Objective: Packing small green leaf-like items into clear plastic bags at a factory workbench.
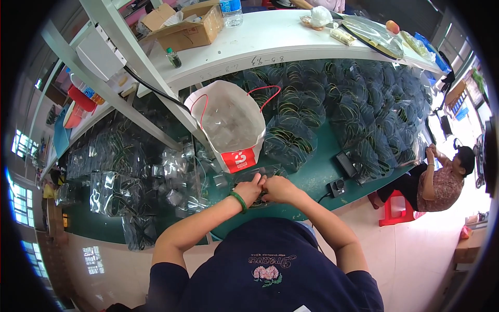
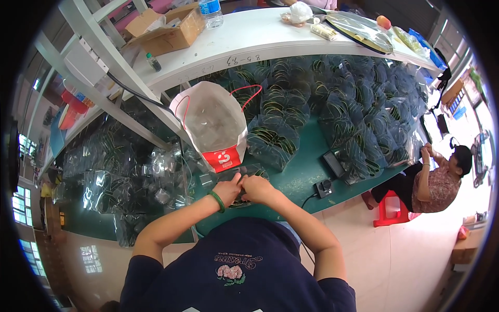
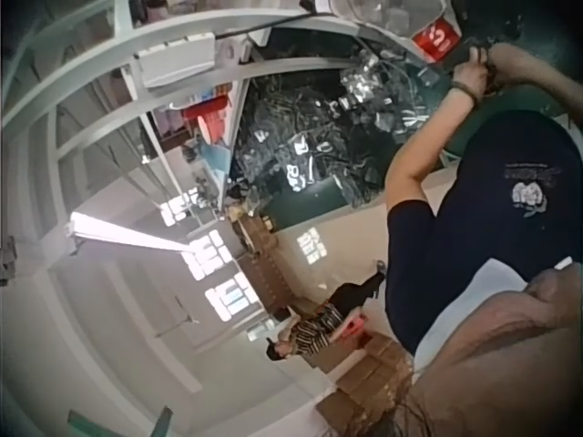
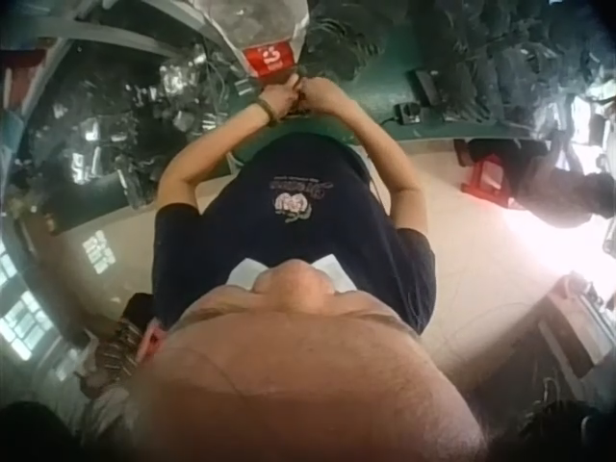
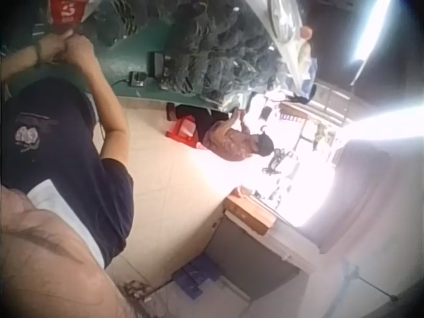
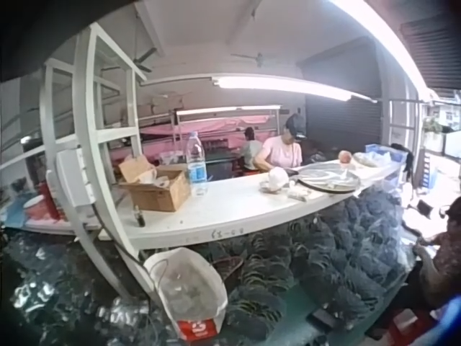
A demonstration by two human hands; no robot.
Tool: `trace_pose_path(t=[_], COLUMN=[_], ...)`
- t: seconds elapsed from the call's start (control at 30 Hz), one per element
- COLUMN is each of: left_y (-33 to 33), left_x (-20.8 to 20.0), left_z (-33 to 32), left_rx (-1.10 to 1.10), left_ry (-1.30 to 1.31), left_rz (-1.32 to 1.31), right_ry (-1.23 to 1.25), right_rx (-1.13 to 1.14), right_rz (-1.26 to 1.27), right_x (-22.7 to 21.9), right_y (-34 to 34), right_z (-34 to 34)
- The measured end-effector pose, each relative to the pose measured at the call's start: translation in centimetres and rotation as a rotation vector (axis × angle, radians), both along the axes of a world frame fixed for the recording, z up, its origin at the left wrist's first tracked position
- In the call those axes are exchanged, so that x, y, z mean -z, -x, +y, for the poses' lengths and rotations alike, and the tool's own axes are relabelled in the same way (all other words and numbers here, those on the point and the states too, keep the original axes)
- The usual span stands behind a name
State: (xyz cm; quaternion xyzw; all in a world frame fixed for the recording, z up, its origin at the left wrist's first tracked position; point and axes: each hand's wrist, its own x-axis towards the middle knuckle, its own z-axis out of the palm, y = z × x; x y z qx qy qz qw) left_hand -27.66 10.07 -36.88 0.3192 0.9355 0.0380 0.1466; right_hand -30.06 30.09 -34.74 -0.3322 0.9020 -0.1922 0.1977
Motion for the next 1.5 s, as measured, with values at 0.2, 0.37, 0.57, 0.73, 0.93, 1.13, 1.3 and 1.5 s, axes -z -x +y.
trace_pose_path(t=[0.2,0.37,0.57,0.73,0.93,1.13,1.3,1.5], left_y=[-0.4,-0.9,-1.2,-2.8,-5.0,-4.8,-3.9,-6.9], left_x=[0.2,-0.2,-0.6,-1.2,-1.8,-7.1,-6.3,-3.2], left_z=[-0.9,-0.4,-1.6,-3.4,-4.3,-8.6,-11.5,-10.0], left_rx=[-0.049,-0.082,-0.119,-0.023,-0.1,0.052,0.179,0.113], left_ry=[-0.091,-0.065,-0.107,-0.187,-0.276,-0.44,-0.233,-0.243], left_rz=[0.015,-0.027,-0.168,-0.176,-0.018,0.314,0.528,0.356], right_ry=[-0.158,-0.188,-0.129,-0.136,0.177,0.353,0.391,0.217], right_rx=[0.067,0.095,0.12,0.105,0.034,0.213,-0.053,-0.037], right_rz=[0.073,0.092,0.109,0.052,-0.136,-0.329,0.126,0.263], right_x=[-0.8,1.8,3.2,3.3,-1.5,-7.6,-5.0,-2.4], right_y=[-1.0,-1.7,-1.9,-1.8,-1.1,-2.8,-6.6,-3.9], right_z=[-2.1,-2.3,-2.1,-1.5,0.3,2.3,1.7,2.7])
